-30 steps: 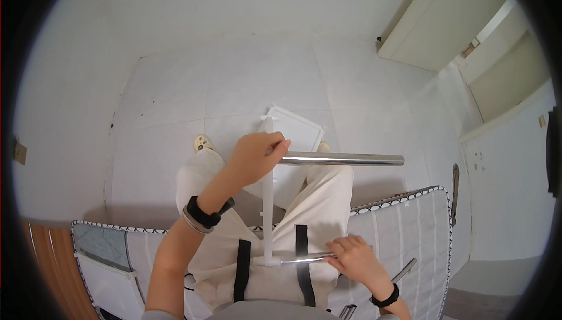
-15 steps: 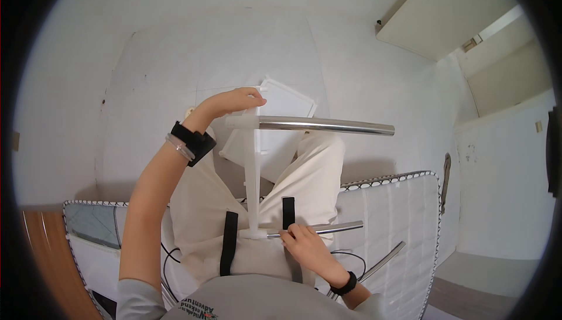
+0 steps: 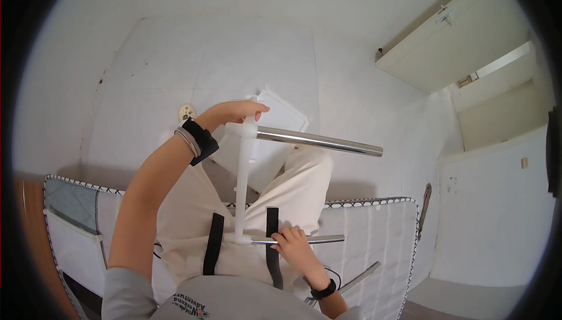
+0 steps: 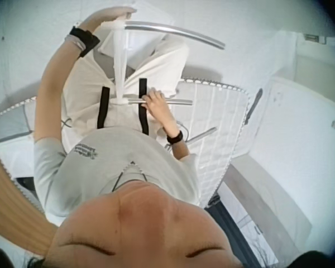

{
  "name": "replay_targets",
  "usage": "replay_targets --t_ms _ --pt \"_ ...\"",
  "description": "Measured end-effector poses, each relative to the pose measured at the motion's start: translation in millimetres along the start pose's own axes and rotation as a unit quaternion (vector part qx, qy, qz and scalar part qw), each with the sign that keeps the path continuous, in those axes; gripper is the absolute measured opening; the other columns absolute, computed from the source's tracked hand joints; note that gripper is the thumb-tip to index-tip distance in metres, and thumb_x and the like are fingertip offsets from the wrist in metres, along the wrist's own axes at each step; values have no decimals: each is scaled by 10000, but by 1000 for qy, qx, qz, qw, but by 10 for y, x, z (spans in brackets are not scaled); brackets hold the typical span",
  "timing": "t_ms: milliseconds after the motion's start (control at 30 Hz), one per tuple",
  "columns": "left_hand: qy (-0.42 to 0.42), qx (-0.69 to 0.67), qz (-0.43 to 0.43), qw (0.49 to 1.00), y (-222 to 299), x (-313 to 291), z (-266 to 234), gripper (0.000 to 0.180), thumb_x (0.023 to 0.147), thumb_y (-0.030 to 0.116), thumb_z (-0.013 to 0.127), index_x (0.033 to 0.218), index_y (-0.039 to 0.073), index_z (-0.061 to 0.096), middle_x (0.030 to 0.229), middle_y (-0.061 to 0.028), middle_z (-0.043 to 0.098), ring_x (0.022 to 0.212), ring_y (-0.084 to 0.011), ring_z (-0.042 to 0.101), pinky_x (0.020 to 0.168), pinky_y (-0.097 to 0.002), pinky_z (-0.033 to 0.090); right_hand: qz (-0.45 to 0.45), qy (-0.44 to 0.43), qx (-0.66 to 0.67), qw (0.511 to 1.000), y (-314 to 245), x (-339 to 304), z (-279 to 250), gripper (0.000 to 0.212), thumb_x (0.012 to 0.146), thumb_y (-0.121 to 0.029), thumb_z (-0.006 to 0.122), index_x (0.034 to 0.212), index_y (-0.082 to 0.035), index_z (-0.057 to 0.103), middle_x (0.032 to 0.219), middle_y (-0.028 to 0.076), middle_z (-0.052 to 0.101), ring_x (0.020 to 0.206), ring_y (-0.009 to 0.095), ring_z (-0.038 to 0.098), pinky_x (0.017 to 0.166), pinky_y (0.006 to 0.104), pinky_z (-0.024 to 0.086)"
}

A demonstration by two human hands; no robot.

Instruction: Assembling the components of a small white plastic and metal shelving unit or stand.

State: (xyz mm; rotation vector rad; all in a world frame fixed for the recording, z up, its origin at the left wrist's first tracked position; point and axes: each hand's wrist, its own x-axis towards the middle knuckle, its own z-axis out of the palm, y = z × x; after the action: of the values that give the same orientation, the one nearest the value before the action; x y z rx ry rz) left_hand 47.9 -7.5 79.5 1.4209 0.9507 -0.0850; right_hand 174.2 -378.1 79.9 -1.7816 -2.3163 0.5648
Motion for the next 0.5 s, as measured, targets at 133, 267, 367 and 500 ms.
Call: replay_targets --t_ms 133,267,367,500 --pt "-23 -8 53 998 -96 -98 -102 190 734 185 515 849 54 590 880 -42 515 814 -210 518 688 -290 429 -13 10 -39 999 35 19 28 299 748 -238 625 990 -70 577 900 50 514 888 216 489 778 350 373" --pt "-13 122 201 972 -215 -330 -330 206 685 118 493 857 65 594 894 -52 501 804 -192 478 687 -278 406 -29 -2 -29 999 69 133 -61 274 749 -230 614 982 -92 577 874 34 531 881 202 508 789 350 371" --pt "44 24 67 997 -22 -650 -385 304 662 100 500 953 85 587 1073 -117 433 1055 -255 375 786 -377 383 -33 9 -68 997 207 283 -239 248 753 -206 601 974 -96 578 884 35 539 893 204 515 820 367 367" --pt "103 -110 111 982 169 -877 -424 335 679 13 454 994 82 543 1012 -102 448 898 -208 443 744 -303 401 -5 108 -144 984 602 523 -489 229 765 -137 578 986 -78 574 940 69 540 942 241 515 900 426 352"
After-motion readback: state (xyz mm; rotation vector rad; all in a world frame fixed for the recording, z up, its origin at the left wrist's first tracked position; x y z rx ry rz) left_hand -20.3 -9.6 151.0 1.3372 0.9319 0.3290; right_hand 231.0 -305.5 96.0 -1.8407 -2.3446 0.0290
